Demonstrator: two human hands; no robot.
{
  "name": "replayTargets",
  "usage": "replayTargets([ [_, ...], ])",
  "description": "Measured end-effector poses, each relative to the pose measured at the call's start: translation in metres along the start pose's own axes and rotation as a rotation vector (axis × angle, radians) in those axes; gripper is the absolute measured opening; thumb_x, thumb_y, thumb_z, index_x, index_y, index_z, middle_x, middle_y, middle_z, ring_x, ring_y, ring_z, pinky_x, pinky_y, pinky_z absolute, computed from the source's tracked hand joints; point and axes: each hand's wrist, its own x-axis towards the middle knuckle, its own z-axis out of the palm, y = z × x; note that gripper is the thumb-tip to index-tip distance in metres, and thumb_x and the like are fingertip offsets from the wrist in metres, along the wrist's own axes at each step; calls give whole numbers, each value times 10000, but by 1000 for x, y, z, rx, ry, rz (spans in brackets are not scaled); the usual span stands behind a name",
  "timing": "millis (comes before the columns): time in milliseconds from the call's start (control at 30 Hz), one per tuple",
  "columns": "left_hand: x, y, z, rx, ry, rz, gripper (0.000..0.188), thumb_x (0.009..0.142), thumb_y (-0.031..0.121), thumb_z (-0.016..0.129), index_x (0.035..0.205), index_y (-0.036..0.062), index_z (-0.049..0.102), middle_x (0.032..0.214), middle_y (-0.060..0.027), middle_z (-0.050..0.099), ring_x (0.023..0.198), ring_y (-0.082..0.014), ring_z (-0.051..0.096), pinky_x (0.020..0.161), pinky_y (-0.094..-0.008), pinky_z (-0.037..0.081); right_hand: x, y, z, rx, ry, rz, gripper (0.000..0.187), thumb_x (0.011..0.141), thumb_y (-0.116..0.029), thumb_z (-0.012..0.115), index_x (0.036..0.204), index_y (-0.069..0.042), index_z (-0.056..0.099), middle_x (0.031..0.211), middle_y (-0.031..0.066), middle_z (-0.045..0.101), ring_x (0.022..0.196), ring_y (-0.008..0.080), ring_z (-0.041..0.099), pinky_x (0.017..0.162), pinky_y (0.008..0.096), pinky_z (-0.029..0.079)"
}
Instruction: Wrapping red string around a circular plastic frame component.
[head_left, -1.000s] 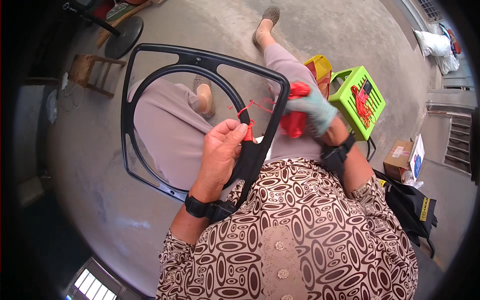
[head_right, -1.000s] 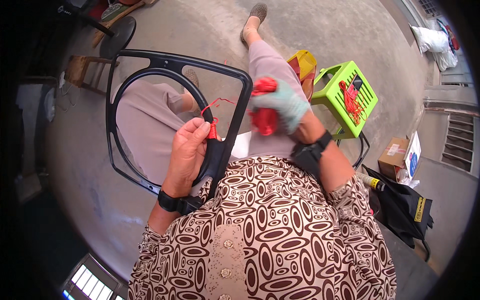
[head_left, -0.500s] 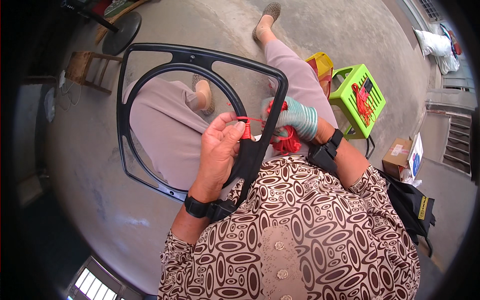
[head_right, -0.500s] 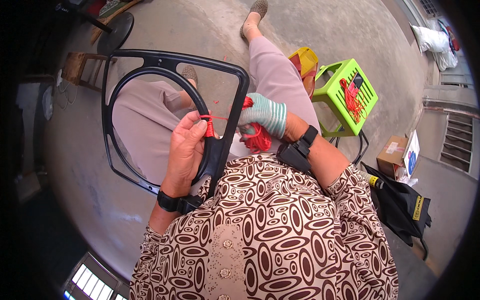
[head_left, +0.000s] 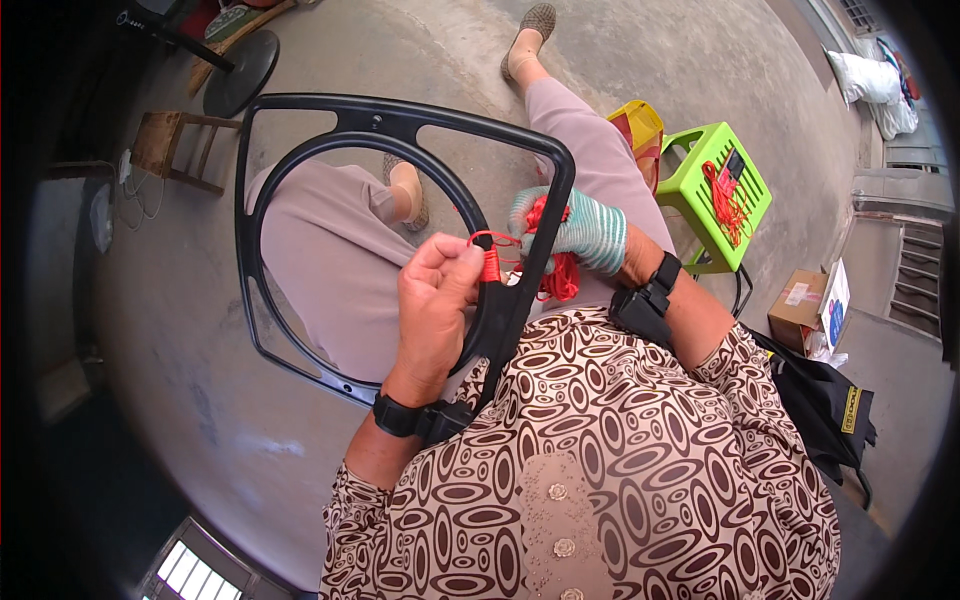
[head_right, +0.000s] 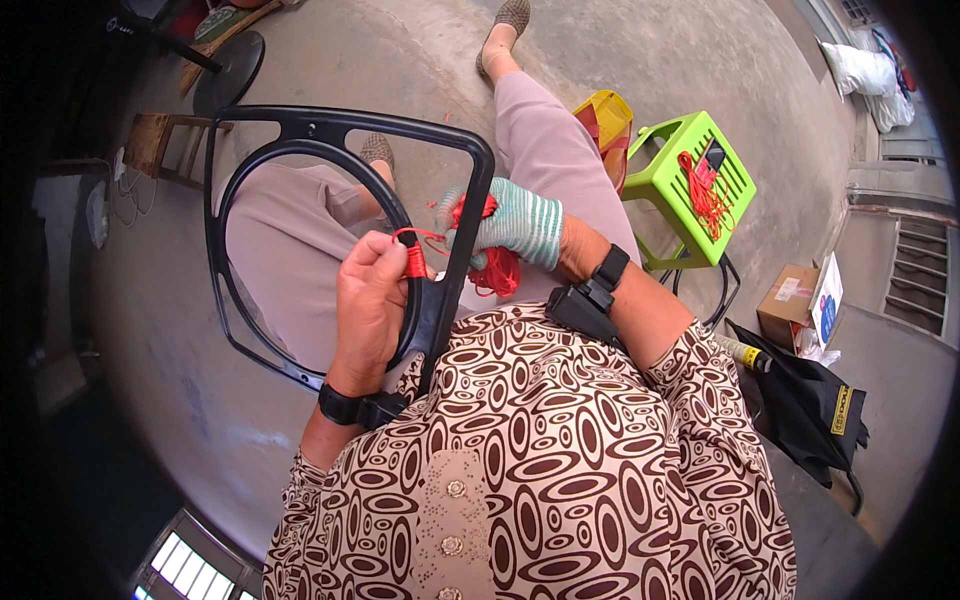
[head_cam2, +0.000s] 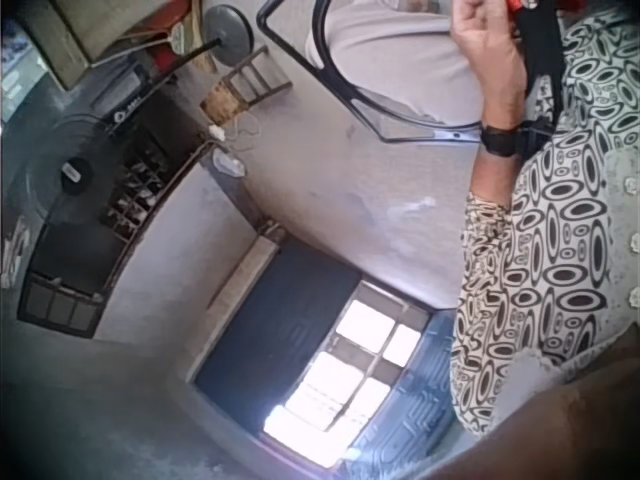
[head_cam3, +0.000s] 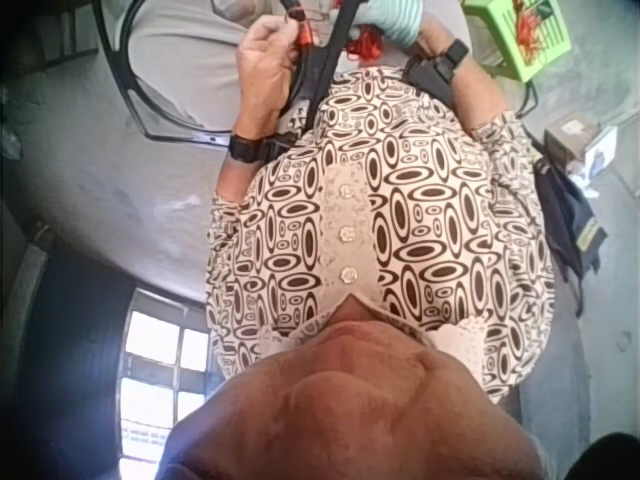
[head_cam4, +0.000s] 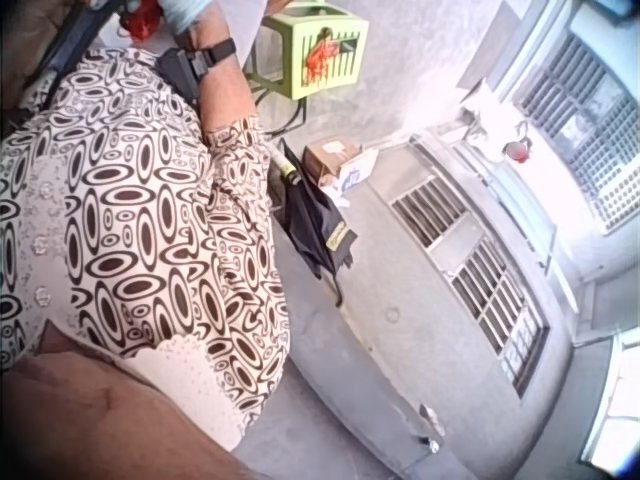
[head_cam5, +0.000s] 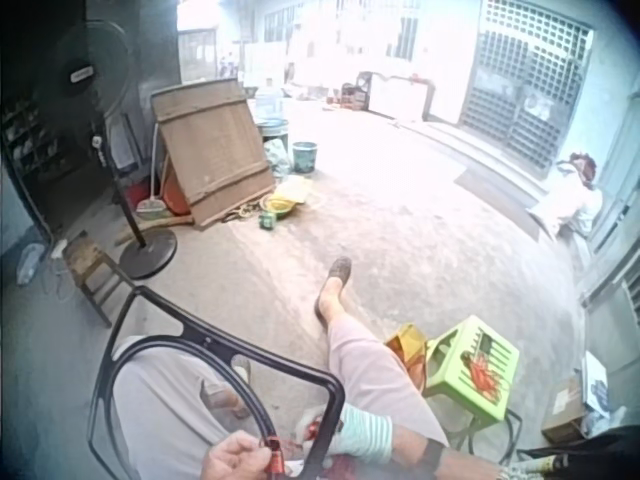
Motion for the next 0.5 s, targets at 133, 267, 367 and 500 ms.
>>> replayTargets([
  [133,1,2,2,-52,9,4,152,1000,157,526,901,45,554,832,-93,656,726,-152,645,716,-275,536,-2,2,-5,-23,-15,-3,252,783,-150,787,887,-39,587,738,12,616,585,83,583,510,214,473],
  [267,1,3,1,-14,-15,-13,127,989,138,544,907,42,556,821,-89,652,726,-153,646,714,-272,539,-3,4,-9,-80,15,-33,243,780,-129,756,957,-16,632,720,38,638,612,110,591,557,249,484],
  [367,0,2,0,-11,-23,-26,112,982,125,553,910,40,558,816,-89,653,724,-154,648,712,-271,541,-4,5,-12,-101,29,-38,223,777,-131,754,929,-16,639,692,40,630,586,118,590,545,253,480],
  [500,1,1,0,-24,-21,-39,115,979,128,568,931,24,562,818,-98,665,693,-135,649,652,-247,546,-7,5,-15,-130,74,-1,226,753,-158,753,881,-26,621,666,38,606,525,114,555,484,241,438],
])
